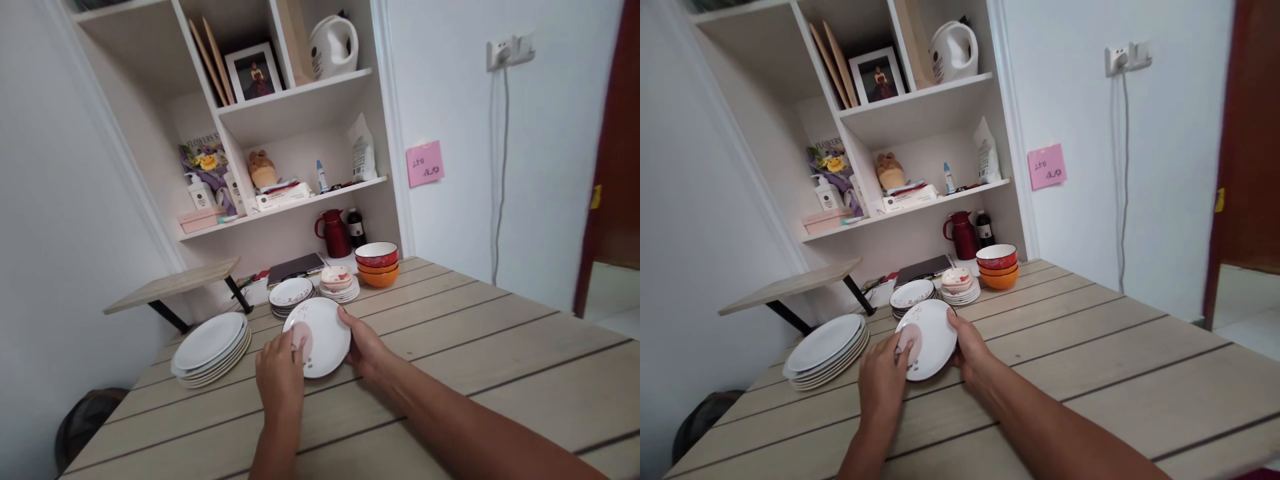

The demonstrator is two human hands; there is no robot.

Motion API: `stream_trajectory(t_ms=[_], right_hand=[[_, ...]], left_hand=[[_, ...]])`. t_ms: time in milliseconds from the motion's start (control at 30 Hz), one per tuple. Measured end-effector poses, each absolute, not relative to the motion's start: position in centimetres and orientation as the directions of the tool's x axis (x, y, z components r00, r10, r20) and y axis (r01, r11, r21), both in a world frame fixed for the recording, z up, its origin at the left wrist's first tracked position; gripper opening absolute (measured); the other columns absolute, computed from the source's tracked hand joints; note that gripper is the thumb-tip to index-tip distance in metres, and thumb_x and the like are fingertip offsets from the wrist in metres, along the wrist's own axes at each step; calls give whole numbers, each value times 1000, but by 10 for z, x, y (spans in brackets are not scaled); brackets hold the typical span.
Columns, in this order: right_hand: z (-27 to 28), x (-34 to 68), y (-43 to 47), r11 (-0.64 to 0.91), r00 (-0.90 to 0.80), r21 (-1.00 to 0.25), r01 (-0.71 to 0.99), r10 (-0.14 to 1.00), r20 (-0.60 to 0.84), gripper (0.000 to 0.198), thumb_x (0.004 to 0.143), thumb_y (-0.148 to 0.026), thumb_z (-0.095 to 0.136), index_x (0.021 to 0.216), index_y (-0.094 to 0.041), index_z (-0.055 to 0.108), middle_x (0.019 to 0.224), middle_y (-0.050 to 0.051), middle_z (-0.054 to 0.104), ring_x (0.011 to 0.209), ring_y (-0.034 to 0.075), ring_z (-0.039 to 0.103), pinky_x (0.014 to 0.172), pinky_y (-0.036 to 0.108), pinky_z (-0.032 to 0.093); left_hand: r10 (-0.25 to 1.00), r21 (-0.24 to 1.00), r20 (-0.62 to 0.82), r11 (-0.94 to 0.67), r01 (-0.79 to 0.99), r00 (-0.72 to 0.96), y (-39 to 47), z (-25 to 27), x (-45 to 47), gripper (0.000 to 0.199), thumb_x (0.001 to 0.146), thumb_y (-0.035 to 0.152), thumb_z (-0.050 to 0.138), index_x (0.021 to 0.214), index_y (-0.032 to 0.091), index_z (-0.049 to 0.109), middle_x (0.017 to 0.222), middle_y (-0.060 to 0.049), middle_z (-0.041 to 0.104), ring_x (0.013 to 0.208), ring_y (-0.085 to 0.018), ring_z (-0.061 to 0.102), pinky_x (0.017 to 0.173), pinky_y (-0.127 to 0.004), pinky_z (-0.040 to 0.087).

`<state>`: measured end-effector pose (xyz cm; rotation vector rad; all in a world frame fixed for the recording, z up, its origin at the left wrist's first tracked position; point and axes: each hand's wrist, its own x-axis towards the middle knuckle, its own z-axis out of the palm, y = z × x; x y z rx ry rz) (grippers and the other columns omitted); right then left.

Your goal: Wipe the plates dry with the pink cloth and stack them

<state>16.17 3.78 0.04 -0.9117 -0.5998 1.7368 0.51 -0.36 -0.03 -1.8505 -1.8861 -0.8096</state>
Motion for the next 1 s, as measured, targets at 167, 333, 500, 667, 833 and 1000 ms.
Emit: stream_trajectory(t_ms=[167, 333, 500, 667, 833, 1000], right_hand=[[1, 163, 38, -272, -191, -779, -564, 962, -198, 39, 84, -49, 57, 110, -21, 64, 103, 6, 74, 77, 18, 66, 64, 28, 50], [-2, 152, 23, -304, -295, -813, -496, 940, -172, 38, 83, -50, 58, 107, -21, 65, 89, 5, 75, 67, 17, 64, 57, 26, 46], [-11, 142, 17, -343, -362, -821, -456, 915, -181, 39, 83, -50, 58, 108, -20, 63, 88, 6, 75, 64, 17, 64, 57, 27, 47], [-10, 147, 24, -398, -315, -782, -479, 910, -270, 40, 84, -50, 56, 105, -17, 64, 89, 8, 75, 69, 18, 67, 61, 29, 50], [-3, 159, 36, -381, -216, -752, -538, 925, -314, 40, 83, -51, 57, 104, -18, 65, 95, 8, 75, 77, 19, 69, 66, 30, 52], [0, 163, 36, -352, -190, -760, -546, 936, -297, 41, 83, -52, 57, 102, -17, 66, 96, 7, 75, 74, 18, 68, 61, 27, 50]], left_hand=[[755, 139, 654, -166, 976, 35, -3, -5, 11, 30, 86, 18, 52, 113, 21, 66, 110, -7, 70, 100, -24, 62, 87, -37, 41], [737, 163, 676, -143, 976, -4, 0, -7, 8, 30, 88, 20, 51, 115, 20, 64, 115, -7, 69, 104, -24, 61, 89, -38, 39], [760, 215, 632, 15, 977, -150, -2, -1, 1, 30, 91, 29, 48, 114, 20, 65, 111, -8, 71, 100, -25, 62, 85, -38, 38], [784, 206, 580, 120, 971, -220, -5, 4, -4, 29, 91, 31, 48, 112, 21, 66, 109, -7, 72, 98, -26, 63, 82, -38, 38], [799, 170, 596, -21, 985, -86, -5, 3, 2, 28, 89, 25, 50, 112, 21, 66, 108, -7, 71, 98, -25, 61, 84, -37, 39], [763, 243, 646, -239, 940, 27, -1, -6, 8, 30, 85, 17, 53, 112, 23, 66, 112, -4, 69, 101, -23, 59, 89, -34, 44]])
